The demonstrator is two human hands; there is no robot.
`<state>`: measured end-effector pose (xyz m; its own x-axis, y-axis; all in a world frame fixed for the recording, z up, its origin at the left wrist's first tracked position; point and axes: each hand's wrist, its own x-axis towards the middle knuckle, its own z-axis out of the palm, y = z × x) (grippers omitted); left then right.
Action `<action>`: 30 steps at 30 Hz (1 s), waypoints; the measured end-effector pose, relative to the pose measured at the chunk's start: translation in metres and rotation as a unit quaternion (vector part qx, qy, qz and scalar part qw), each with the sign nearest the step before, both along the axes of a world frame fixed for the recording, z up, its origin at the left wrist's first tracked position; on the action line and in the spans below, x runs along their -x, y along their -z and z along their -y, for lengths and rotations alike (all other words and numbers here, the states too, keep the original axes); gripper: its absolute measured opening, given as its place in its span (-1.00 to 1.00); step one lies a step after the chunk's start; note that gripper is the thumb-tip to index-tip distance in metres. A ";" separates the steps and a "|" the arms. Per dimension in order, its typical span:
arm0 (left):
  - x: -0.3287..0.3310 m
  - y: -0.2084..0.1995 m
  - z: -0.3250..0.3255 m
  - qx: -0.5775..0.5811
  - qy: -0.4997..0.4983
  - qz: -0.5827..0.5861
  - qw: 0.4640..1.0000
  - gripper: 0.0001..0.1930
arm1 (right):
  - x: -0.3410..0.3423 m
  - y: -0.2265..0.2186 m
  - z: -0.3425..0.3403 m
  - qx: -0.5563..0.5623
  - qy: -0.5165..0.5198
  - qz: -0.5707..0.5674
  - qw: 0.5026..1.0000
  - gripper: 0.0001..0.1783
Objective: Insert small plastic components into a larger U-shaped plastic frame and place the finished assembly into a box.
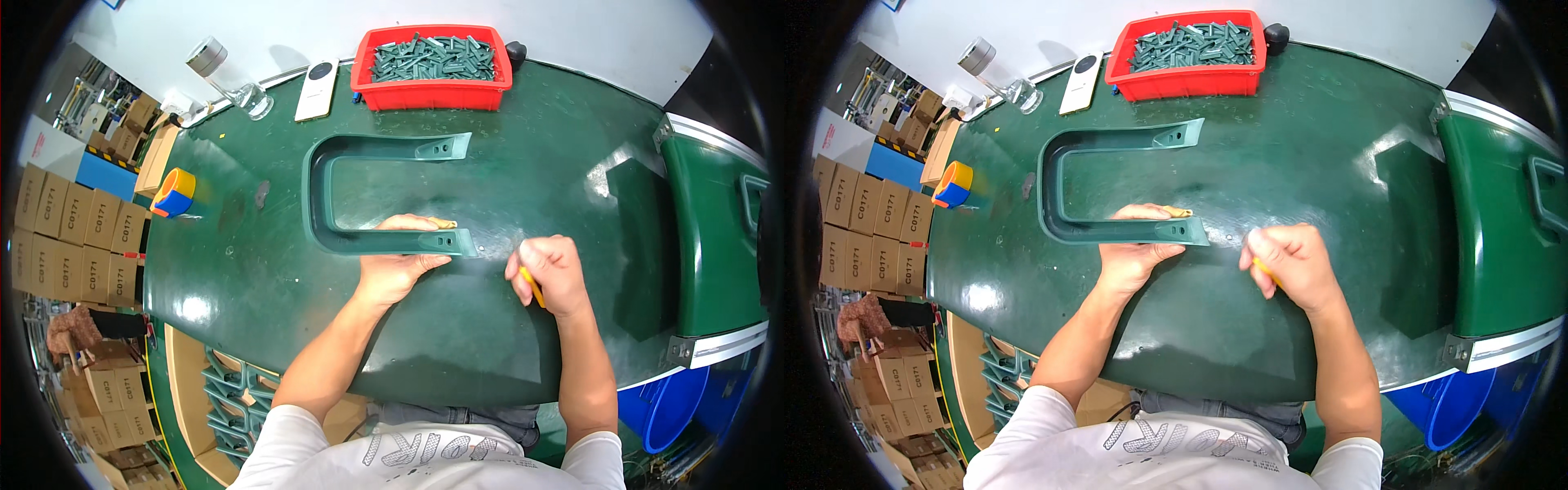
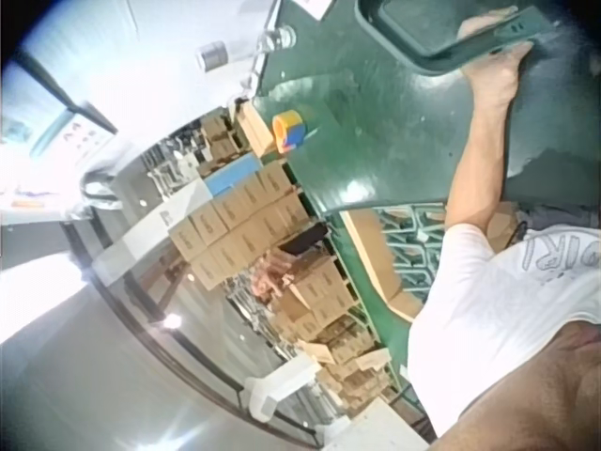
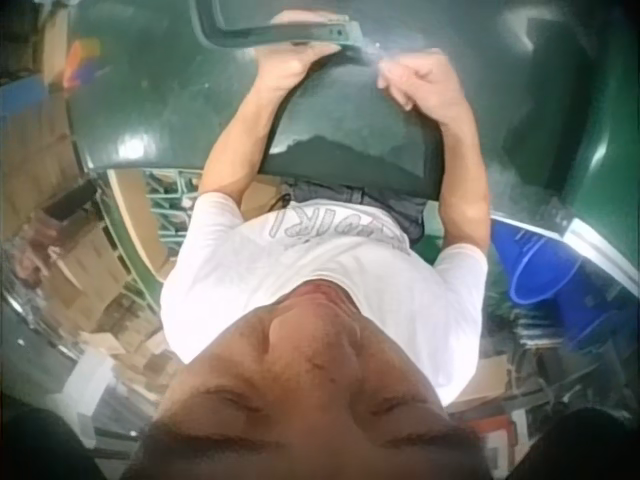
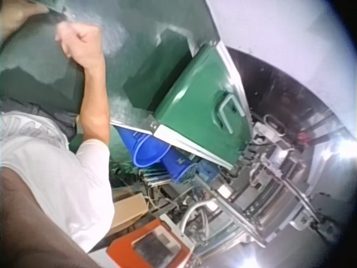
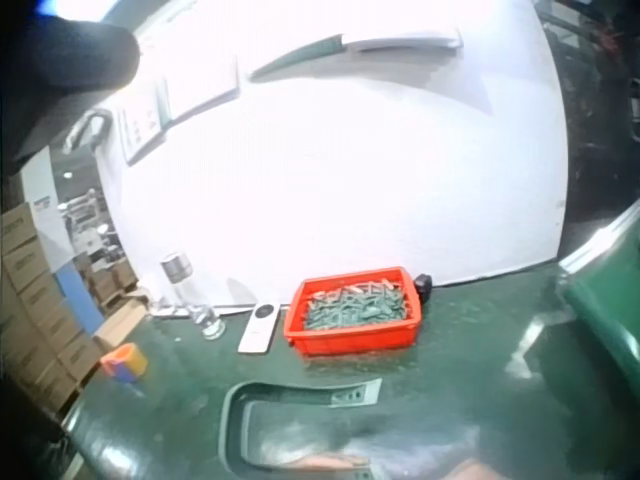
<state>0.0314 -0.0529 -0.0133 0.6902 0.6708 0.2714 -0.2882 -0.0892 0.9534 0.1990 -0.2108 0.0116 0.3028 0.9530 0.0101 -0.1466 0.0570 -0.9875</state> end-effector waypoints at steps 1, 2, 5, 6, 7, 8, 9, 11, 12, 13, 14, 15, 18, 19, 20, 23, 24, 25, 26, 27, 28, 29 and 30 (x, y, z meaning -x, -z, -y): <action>0.002 0.001 -0.002 0.049 0.016 0.024 0.998 -0.63 | 0.000 0.002 -0.001 0.004 0.040 -0.045 0.998 -0.55; 0.004 0.004 -0.005 0.098 0.031 0.048 0.993 -0.64 | -0.001 0.002 -0.003 0.005 0.068 -0.068 0.995 -0.54; 0.009 0.002 -0.013 0.261 0.085 0.150 0.950 -0.66 | -0.006 0.002 -0.009 0.004 0.134 -0.120 0.984 -0.52; 0.012 0.003 -0.015 0.331 0.085 0.181 0.922 -0.65 | -0.007 0.002 -0.009 0.002 0.149 -0.130 0.980 -0.52; 0.014 0.004 -0.018 0.398 0.084 0.211 0.889 -0.64 | -0.008 0.002 -0.010 -0.001 0.164 -0.139 0.977 -0.52; 0.014 0.004 -0.020 0.411 0.100 0.228 0.877 -0.58 | -0.009 0.002 -0.011 -0.004 0.169 -0.144 0.975 -0.52; 0.016 0.007 -0.022 0.418 0.110 0.240 0.869 -0.56 | -0.010 0.003 -0.011 -0.001 0.180 -0.147 0.973 -0.53; 0.017 0.011 -0.024 0.434 0.130 0.264 0.851 -0.53 | -0.010 0.003 -0.011 0.006 0.192 -0.159 0.968 -0.53; 0.018 0.012 -0.025 0.437 0.131 0.275 0.846 -0.52 | -0.010 0.004 -0.012 0.008 0.192 -0.161 0.968 -0.53; 0.019 0.012 -0.025 0.441 0.128 0.274 0.845 -0.52 | -0.011 0.005 -0.012 0.011 0.195 -0.162 0.967 -0.53; 0.019 0.014 -0.024 0.445 0.126 0.272 0.844 -0.52 | -0.011 0.006 -0.012 0.014 0.197 -0.163 0.967 -0.53; 0.020 0.014 -0.024 0.449 0.124 0.270 0.843 -0.52 | -0.011 0.007 -0.012 0.014 0.197 -0.165 0.966 -0.53; 0.017 0.014 -0.024 0.443 0.134 0.263 0.847 -0.52 | -0.014 0.008 -0.011 0.013 0.196 -0.168 0.966 -0.53; 0.016 0.014 -0.023 0.443 0.135 0.263 0.846 -0.52 | -0.015 0.008 -0.011 0.012 0.195 -0.167 0.966 -0.53; 0.014 0.014 -0.023 0.443 0.136 0.263 0.846 -0.52 | -0.017 0.008 -0.011 0.011 0.193 -0.167 0.967 -0.53; 0.011 0.012 -0.024 0.432 0.138 0.252 0.855 -0.54 | -0.020 0.009 -0.011 0.014 0.195 -0.165 0.967 -0.54; 0.011 0.012 -0.025 0.426 0.136 0.248 0.859 -0.54 | -0.021 0.009 -0.013 0.017 0.201 -0.169 0.965 -0.54; 0.015 0.013 -0.026 0.415 0.134 0.246 0.866 -0.54 | -0.020 0.007 -0.018 0.020 0.196 -0.170 0.966 -0.55; 0.020 0.016 -0.028 0.404 0.128 0.246 0.872 -0.54 | -0.018 0.005 -0.025 0.025 0.187 -0.170 0.967 -0.56; 0.025 0.018 -0.030 0.391 0.118 0.247 0.879 -0.53 | -0.015 0.004 -0.027 0.028 0.210 -0.176 0.961 -0.56; 0.020 0.010 -0.031 0.340 0.133 0.236 0.901 -0.56 | -0.013 0.002 -0.027 0.030 0.216 -0.180 0.959 -0.57; 0.021 0.004 -0.028 0.316 0.092 0.192 0.925 -0.61 | -0.010 0.005 -0.027 0.026 0.211 -0.182 0.960 -0.58; 0.019 -0.004 -0.025 0.304 0.059 0.154 0.938 -0.65 | -0.008 0.007 -0.026 0.022 0.206 -0.186 0.961 -0.58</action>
<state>0.0123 -0.0276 -0.0089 0.7206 0.6905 0.0628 -0.5328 0.4934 0.6875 0.2073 -0.1849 0.0044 0.6287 0.7489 -0.2095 -0.4639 0.1449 -0.8740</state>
